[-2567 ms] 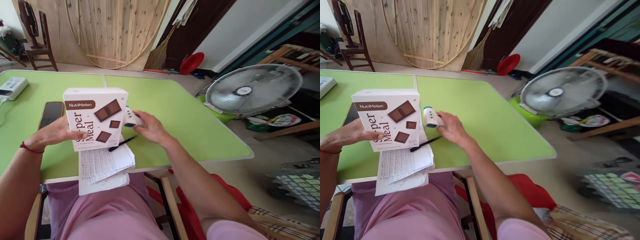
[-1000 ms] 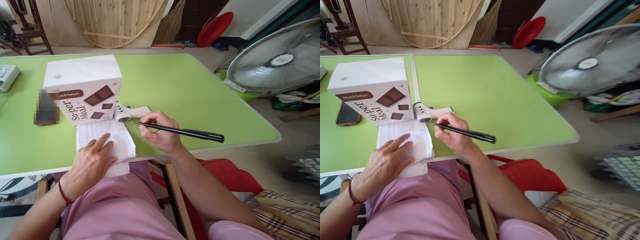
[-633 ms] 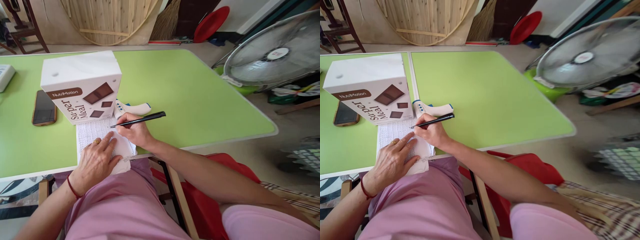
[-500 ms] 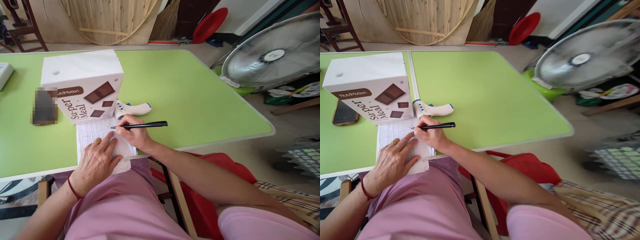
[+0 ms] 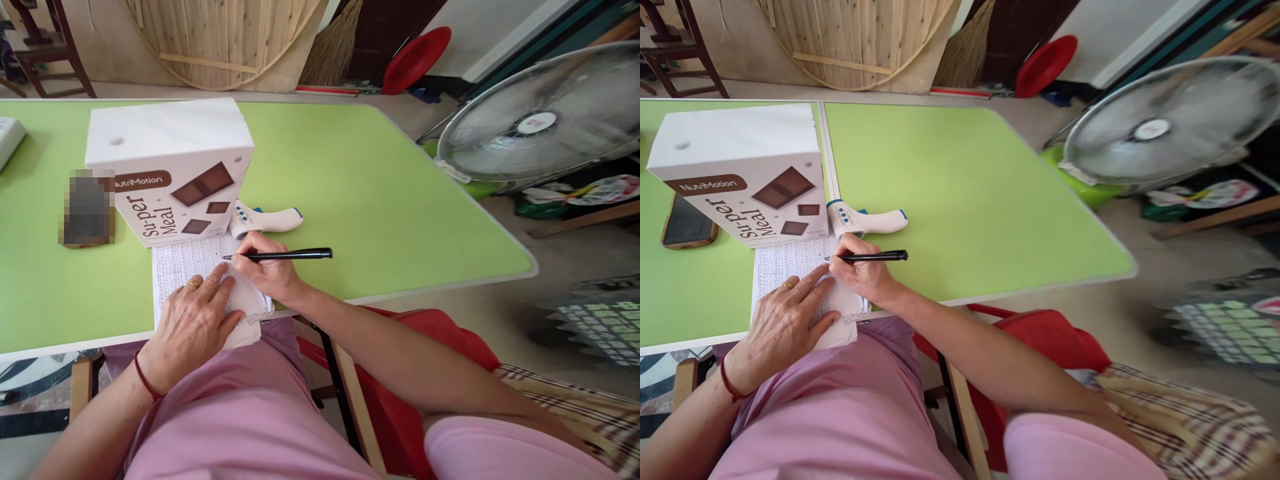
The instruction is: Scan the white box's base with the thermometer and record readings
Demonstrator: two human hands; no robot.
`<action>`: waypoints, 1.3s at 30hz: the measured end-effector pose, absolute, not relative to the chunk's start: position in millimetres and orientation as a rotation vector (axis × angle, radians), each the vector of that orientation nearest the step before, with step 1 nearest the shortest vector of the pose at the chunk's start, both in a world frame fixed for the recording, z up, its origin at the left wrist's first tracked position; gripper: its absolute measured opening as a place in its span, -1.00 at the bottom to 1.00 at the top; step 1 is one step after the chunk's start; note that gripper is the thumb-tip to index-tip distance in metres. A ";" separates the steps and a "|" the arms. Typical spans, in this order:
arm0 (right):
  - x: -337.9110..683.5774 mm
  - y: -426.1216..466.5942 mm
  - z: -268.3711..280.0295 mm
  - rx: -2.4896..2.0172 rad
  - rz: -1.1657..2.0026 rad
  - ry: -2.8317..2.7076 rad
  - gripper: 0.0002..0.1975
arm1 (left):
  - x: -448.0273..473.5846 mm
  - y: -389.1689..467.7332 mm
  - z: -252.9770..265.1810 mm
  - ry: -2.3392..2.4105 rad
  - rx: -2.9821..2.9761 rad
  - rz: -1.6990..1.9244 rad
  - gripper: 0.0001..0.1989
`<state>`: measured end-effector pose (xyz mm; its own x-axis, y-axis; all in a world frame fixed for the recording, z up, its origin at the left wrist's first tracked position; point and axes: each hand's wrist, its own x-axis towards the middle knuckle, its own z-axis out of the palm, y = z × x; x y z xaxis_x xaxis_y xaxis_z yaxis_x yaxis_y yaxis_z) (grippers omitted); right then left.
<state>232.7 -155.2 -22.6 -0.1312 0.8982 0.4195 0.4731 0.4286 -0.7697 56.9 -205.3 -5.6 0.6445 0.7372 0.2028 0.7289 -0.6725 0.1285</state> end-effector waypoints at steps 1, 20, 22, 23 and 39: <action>232.6 -155.2 -22.5 -1.182 0.584 -1.765 -0.84 | 56.9 -205.2 -5.3 1.260 2.815 0.363 -0.62; 232.3 -154.5 -24.1 -1.174 0.583 -1.732 -0.84 | 57.3 -205.4 -7.8 1.257 2.807 0.369 -0.62; 232.4 -154.5 -24.7 -1.183 0.569 -1.703 -0.86 | 57.3 -205.1 -7.5 1.260 2.808 0.369 -0.63; 232.4 -154.5 -25.1 -1.193 0.566 -1.693 -0.86 | 57.3 -205.0 -7.4 1.264 2.807 0.365 -0.64; 232.5 -153.6 -24.6 -1.159 0.608 -1.710 -0.83 | 57.2 -206.2 -7.5 1.265 2.813 0.389 -0.63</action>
